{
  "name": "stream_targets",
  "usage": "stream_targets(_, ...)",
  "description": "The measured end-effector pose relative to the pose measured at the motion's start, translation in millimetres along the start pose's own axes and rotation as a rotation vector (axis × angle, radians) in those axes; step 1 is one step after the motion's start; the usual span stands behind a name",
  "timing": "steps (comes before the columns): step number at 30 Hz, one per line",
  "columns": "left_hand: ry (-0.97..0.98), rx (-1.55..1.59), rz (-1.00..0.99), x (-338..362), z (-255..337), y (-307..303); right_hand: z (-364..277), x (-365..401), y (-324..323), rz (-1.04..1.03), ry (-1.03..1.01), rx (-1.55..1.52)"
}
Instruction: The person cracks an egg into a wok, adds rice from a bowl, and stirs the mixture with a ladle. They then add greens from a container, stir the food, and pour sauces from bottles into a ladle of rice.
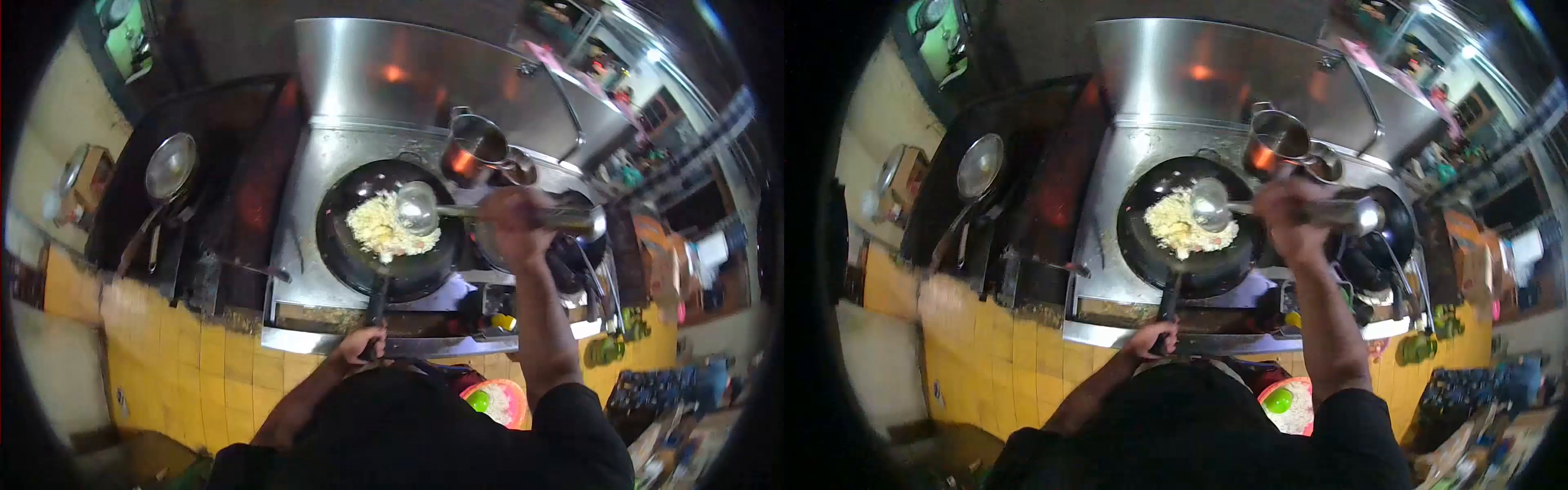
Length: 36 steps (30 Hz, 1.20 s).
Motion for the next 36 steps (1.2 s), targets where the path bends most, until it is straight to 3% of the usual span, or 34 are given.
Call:
stream_targets(2, 0.09, 0.124, -0.043, -8, 3, 0, 36, -19, -19, 0.194, 0.049, -0.153)
stream_targets(3, 0.096, 0.091, 0.015, -10, 2, -1, 71, -18, -21, 0.179, 0.066, -0.168)
stream_targets(5, 0.115, -0.022, 0.098, 0, -5, -1, 141, -9, -27, 0.34, 0.16, -0.113)
stream_targets(8, 0.242, -0.223, 0.177, 36, -20, 4, 154, -48, -26, 0.459, 0.211, -0.016)
stream_targets(9, 0.359, -0.441, 0.21, 38, -28, -18, 120, -63, -12, 0.463, 0.214, -0.013)
stream_targets(10, 0.363, -0.433, 0.223, 52, -35, -23, 121, -67, -21, 0.475, 0.248, -0.135)
stream_targets(12, 0.309, 0.047, 0.363, 84, -54, -26, 163, -52, -18, 0.381, 0.182, -0.141)
stream_targets(14, 0.34, 0.159, 0.482, 95, -72, -48, 188, -39, 23, 0.252, 0.362, -0.246)
stream_targets(15, 0.339, 0.207, 0.462, 98, -87, -70, 179, -51, 41, 0.234, 0.323, -0.022)
stream_targets(16, 0.338, 0.209, 0.461, 103, -97, -76, 163, -62, 42, 0.232, 0.324, -0.02)
stream_targets(18, 0.35, 0.122, 0.74, 114, -111, -89, 131, -77, 42, 0.194, 0.331, -0.062)
stream_targets(19, 0.362, 0.134, 0.739, 115, -116, -94, 114, -74, 37, 0.179, 0.321, -0.183)
stream_targets(20, 0.365, 0.212, 0.76, 116, -124, -100, 124, -63, 42, 0.169, 0.326, -0.189)
stream_targets(22, 0.335, 0.283, 0.787, 122, -159, -121, 154, -18, 48, 0.1, 0.241, 0.088)
stream_targets(24, 0.401, -0.011, 0.847, 111, -173, -146, 172, -16, 42, -0.1, 0.175, 0.202)
stream_targets(25, 0.387, 0.217, 0.73, 118, -173, -144, 146, -25, 44, 0.026, 0.255, 0.127)
stream_targets(26, 0.389, 0.212, 0.724, 122, -169, -141, 117, -32, 47, 0.147, 0.33, 0.048)
stream_targets(27, 0.347, 0.19, 0.86, 120, -164, -135, 102, -31, 38, 0.17, 0.342, -0.076)
stream_targets(29, 0.231, 0.084, 1.066, 119, -161, -127, 139, 1, 18, 0.102, 0.241, -0.059)
stream_targets(31, 0.379, -0.184, 0.939, 103, -197, -182, 163, 2, 3, -0.005, 0.19, 0.105)
stream_targets(32, 0.46, -0.365, 0.893, 101, -215, -204, 141, -6, 5, 0.002, 0.18, 0.11)
stream_targets(33, 0.467, -0.373, 0.889, 106, -222, -208, 106, -21, 11, 0.177, 0.251, 0.112)
stream_targets(34, 0.466, -0.206, 0.761, 106, -227, -208, 89, -30, 15, 0.34, 0.321, 0.106)
stream_targets(35, 0.46, -0.038, 0.631, 104, -230, -206, 96, -29, 6, 0.327, 0.315, 0.099)
stream_targets(36, 0.417, 0.005, 0.646, 105, -234, -199, 106, -20, -17, 0.277, 0.238, 0.142)
Point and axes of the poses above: each hand's wrist, its own x-axis away from the middle knuckle, its own y-axis out of the palm, z = x × y, the point moved 2 cm from there along -x, towards the middle knuckle, and after that the axes turned 12 degrees about -y, right-handed, at the moved point
